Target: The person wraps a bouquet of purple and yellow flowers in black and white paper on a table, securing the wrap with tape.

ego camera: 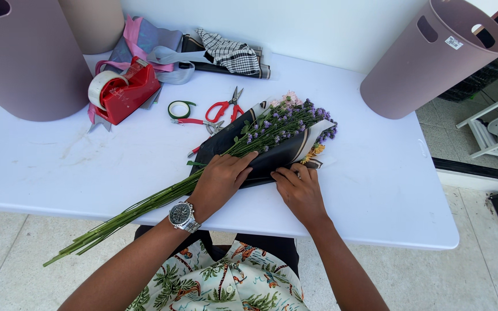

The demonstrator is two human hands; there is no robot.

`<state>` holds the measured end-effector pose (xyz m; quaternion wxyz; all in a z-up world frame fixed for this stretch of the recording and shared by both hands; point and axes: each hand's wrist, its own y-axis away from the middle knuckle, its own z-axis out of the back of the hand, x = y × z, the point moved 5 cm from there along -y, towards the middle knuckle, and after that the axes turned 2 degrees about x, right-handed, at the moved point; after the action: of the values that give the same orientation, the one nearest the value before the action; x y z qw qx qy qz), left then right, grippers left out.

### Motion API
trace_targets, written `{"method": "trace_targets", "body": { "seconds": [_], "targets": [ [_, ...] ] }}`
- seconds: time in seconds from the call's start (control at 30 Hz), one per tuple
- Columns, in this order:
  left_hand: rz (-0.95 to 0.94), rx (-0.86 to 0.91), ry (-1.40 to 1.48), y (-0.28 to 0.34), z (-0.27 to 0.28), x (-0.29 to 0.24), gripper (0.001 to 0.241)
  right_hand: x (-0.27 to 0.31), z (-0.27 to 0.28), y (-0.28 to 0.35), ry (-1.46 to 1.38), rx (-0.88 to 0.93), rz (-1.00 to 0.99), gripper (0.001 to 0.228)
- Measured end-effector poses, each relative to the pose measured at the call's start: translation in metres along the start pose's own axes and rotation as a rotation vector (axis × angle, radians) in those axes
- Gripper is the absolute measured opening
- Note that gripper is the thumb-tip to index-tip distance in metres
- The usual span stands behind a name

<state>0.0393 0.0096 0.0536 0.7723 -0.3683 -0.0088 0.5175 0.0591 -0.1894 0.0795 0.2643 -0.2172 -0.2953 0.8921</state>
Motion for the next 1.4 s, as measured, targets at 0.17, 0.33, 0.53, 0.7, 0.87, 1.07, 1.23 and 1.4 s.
{"method": "trace_targets", "body": {
  "seconds": [0.17,0.33,0.53,0.7,0.87,1.07,1.23,1.4],
  "targets": [
    [0.244,0.043,0.290,-0.001,-0.020,0.020,0.024,-0.004,-0.009,0.005,-0.005,-0.003,-0.054,0.021],
    [0.368,0.033,0.281,-0.011,-0.009,0.030,0.017,-0.011,-0.007,0.026,-0.012,-0.003,-0.082,0.027],
    [0.413,0.081,0.249,-0.012,0.002,0.035,0.021,-0.018,-0.008,0.061,0.011,0.091,-0.166,0.027],
    [0.398,0.105,0.193,-0.012,-0.003,0.025,0.020,-0.015,-0.009,0.066,0.001,0.200,-0.197,0.024],
    [0.440,0.138,0.184,-0.011,-0.005,0.020,0.028,-0.012,-0.003,0.056,-0.024,0.172,-0.150,0.030],
    [0.222,0.185,-0.044,-0.001,0.000,0.002,0.021,-0.006,0.006,0.045,-0.100,0.116,-0.121,0.034],
    [0.202,0.336,-0.159,0.017,-0.013,0.002,0.038,-0.006,0.008,0.044,-0.080,0.120,-0.115,0.023],
    [0.157,0.474,-0.211,0.027,-0.003,-0.009,0.063,-0.002,0.005,0.050,-0.147,0.180,-0.124,0.016]
  ]
}}
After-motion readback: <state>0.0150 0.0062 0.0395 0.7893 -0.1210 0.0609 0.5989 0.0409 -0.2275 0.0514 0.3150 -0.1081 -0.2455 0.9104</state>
